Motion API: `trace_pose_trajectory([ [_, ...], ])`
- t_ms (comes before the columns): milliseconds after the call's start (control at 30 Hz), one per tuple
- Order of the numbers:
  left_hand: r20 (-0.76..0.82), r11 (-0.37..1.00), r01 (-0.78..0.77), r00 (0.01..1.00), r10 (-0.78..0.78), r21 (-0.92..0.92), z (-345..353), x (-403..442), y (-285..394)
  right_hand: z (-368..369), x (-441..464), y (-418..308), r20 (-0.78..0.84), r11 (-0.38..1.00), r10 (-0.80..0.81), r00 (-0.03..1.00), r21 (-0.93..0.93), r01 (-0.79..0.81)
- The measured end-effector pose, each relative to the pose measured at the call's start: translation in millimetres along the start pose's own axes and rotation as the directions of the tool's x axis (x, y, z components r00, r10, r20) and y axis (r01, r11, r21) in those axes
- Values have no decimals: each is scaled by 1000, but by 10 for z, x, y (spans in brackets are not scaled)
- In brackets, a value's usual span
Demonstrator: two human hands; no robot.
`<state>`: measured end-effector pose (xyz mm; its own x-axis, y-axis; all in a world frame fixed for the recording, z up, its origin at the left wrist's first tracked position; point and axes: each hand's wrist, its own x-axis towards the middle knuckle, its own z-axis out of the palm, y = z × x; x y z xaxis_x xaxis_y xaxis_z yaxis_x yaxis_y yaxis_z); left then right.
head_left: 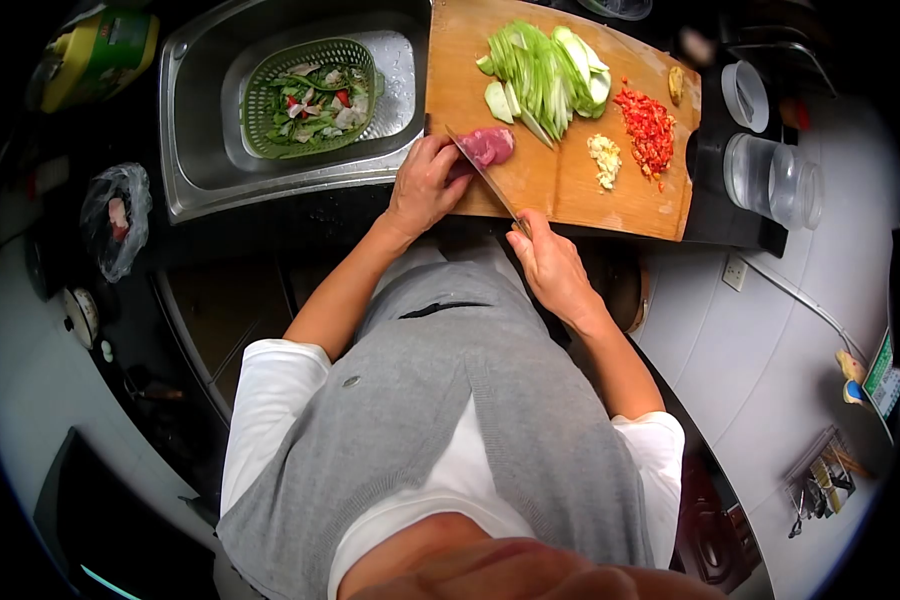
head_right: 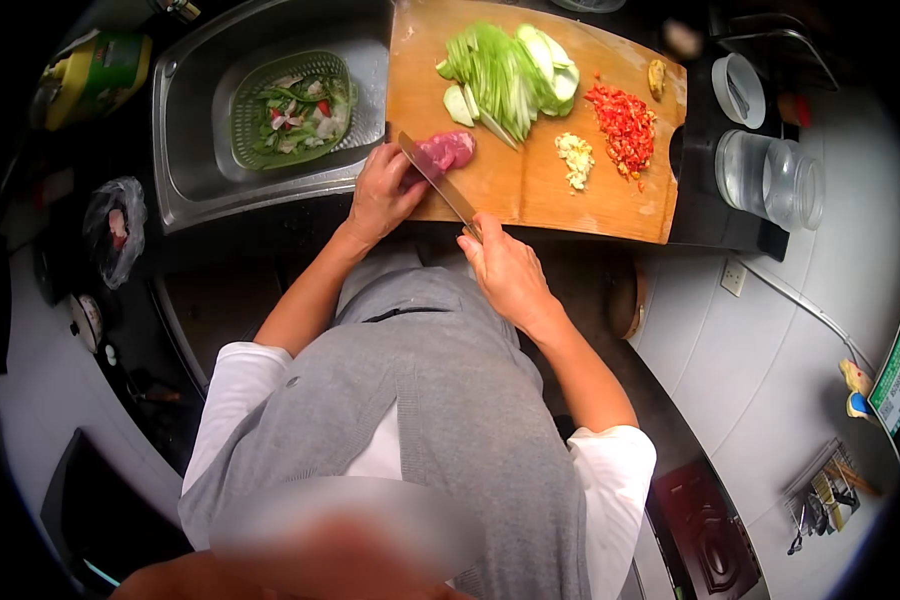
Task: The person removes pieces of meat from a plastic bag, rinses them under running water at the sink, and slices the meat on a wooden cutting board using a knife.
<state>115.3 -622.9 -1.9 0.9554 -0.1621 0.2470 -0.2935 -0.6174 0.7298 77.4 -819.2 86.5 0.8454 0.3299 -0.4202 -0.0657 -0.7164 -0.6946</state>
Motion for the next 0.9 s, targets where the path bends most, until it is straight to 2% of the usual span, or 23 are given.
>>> trace_pose_trajectory([
  [200, 28, 1000, 3, 1000, -2, -30, -13, 59, -2, -33, 154, -47, 38, 992, 7, 999, -122, -2],
  [267, 43, 999, 2, 999, -1, -34, -4, 74, -16, -31, 256, -58, 37, 991, -21, 999, -131, 26],
  [333, 12, 993, -74, 997, 75, -88, 31, 85, -38, -20, 425, -100, 35, 989, -51, 998, -140, 56],
  [467, 11, 995, -79, 997, 80, -53, 51, 85, -48, 13, 719, -133, 74, 994, -71, 995, -79, 77],
  [500, 22, 995, -83, 996, 84, -52, 43, 90, -78, 20, 734, -113, 78, 995, -91, 993, -32, 94],
  [633, 8, 995, -72, 997, 73, -76, 65, 67, -147, -79, 407, -25, 62, 995, -86, 994, -48, 89],
  [667, 7, 994, -79, 997, 80, -78, 64, 45, -153, -69, 325, 26, 74, 995, -40, 996, -83, 47],
  [700, 12, 993, -46, 999, 47, -109, 55, 41, -161, -65, 266, 88, 79, 993, 3, 997, -118, 6],
  [767, 20, 989, -23, 999, 26, -143, 14, 39, -132, -77, 147, 210, 72, 992, -12, 997, -125, 21],
  [833, -29, 969, 42, 998, -51, -243, -54, 38, -39, -118, 26, 231, 121, 993, 88, 989, -93, -77],
  [867, -107, 973, 35, 992, -61, -228, -129, 77, -27, -153, -14, 195, 124, 992, 110, 986, -82, -101],
  [900, -166, 958, 108, 974, -156, -264, -173, 129, -103, -152, -39, 221, 112, 993, 96, 989, -76, -87],
])
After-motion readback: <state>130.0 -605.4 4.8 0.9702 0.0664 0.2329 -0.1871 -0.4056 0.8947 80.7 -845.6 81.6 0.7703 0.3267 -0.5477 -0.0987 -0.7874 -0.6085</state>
